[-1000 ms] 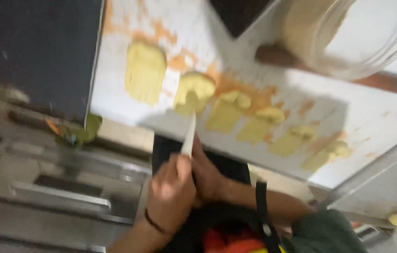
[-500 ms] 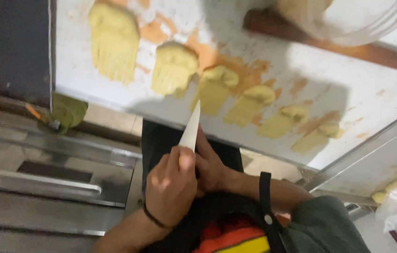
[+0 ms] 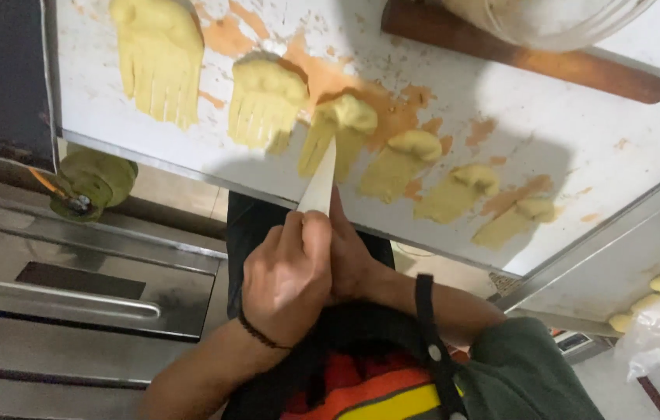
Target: Rolling out dough with a rolling pin, cutting it into strips using a bench scraper, and rolling the strips into pastry shapes.
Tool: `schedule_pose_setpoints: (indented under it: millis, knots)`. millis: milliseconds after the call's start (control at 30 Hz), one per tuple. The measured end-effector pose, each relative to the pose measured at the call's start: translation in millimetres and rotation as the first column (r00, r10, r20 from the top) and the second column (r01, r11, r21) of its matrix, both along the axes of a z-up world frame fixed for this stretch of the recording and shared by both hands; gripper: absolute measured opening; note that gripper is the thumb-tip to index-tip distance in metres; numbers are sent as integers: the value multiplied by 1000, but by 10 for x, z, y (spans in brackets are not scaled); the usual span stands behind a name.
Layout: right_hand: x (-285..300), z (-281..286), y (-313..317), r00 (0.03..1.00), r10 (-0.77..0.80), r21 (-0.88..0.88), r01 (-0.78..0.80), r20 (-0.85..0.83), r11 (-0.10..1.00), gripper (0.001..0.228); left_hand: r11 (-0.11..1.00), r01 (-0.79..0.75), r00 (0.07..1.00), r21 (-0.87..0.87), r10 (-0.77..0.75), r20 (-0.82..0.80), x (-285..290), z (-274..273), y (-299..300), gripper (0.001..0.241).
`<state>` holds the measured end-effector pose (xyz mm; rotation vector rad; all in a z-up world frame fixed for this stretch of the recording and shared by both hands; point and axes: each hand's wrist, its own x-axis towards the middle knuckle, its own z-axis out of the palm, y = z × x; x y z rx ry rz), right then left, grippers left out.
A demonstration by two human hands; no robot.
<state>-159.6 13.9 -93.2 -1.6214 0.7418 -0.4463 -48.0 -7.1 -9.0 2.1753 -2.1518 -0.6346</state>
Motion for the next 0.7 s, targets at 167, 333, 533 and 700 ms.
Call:
schedule_pose_setpoints:
  millis: [167,333,533,700]
  knots:
    - [5,122,311,866,-458,964,258,-199,70,40,993,-11,1000,118,14,-19,-24,93,148,8]
    - [0,246,32,965,-259,800,180,-32,572,69,999,-45,998,7,45,-52,-121,75,155,18]
    - [-231,-110,536,887,-460,911,152,46,383,18,981,-25,996,190,40,-75,-180,76,195,9]
    - [-125,269,299,922,-370,873,273,-117,404,18,997,24,996,68,-29,87,-216,156,229,18]
